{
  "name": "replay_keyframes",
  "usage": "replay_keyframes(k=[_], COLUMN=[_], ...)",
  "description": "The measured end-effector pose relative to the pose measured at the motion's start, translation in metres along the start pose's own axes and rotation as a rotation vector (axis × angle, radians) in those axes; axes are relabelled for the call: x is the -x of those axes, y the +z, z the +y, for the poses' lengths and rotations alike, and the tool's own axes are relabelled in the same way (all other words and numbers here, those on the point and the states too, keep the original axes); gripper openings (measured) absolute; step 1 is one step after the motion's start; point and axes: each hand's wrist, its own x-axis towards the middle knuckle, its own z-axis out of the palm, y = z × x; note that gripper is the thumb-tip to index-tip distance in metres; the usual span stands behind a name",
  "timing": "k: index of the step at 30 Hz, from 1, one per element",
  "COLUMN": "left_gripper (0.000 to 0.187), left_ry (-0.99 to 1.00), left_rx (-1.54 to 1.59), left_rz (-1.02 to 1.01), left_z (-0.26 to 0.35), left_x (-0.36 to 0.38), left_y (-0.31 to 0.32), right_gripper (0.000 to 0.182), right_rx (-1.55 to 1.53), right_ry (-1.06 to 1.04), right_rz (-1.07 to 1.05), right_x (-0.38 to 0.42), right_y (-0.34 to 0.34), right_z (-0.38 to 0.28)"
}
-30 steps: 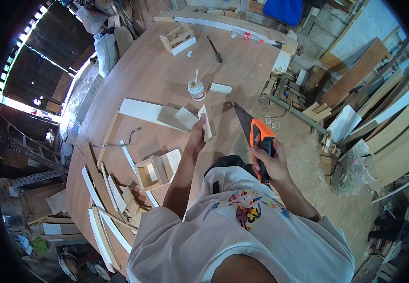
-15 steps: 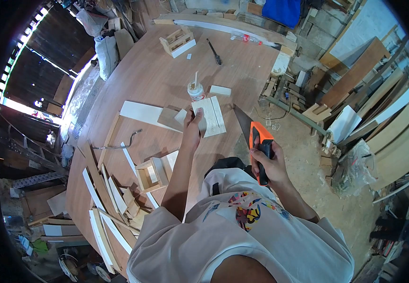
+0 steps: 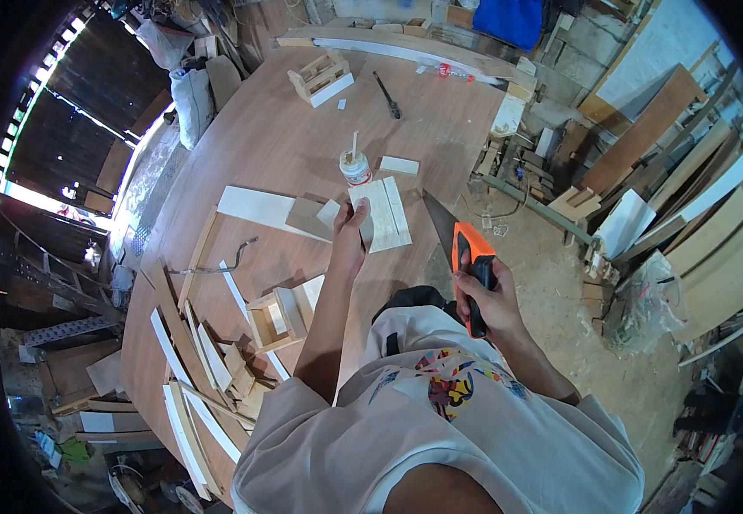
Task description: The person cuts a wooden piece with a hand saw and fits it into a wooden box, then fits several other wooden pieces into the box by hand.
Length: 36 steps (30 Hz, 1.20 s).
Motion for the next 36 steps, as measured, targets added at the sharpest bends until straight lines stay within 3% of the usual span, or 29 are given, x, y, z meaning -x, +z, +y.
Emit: replay_keyframes(k=[36], left_gripper=[0.026], left_ry=[-0.034], left_rx=[-0.065], left_rz=[-0.067], left_z=[0.017], left_x=[0.032], left_y=[0.038], right_gripper=[0.019], right_rx=[0.046], right_ry=[0.013], right_rz=[-0.020], right_x=[0.002], right_y=[0.004], right_z=[-0.008])
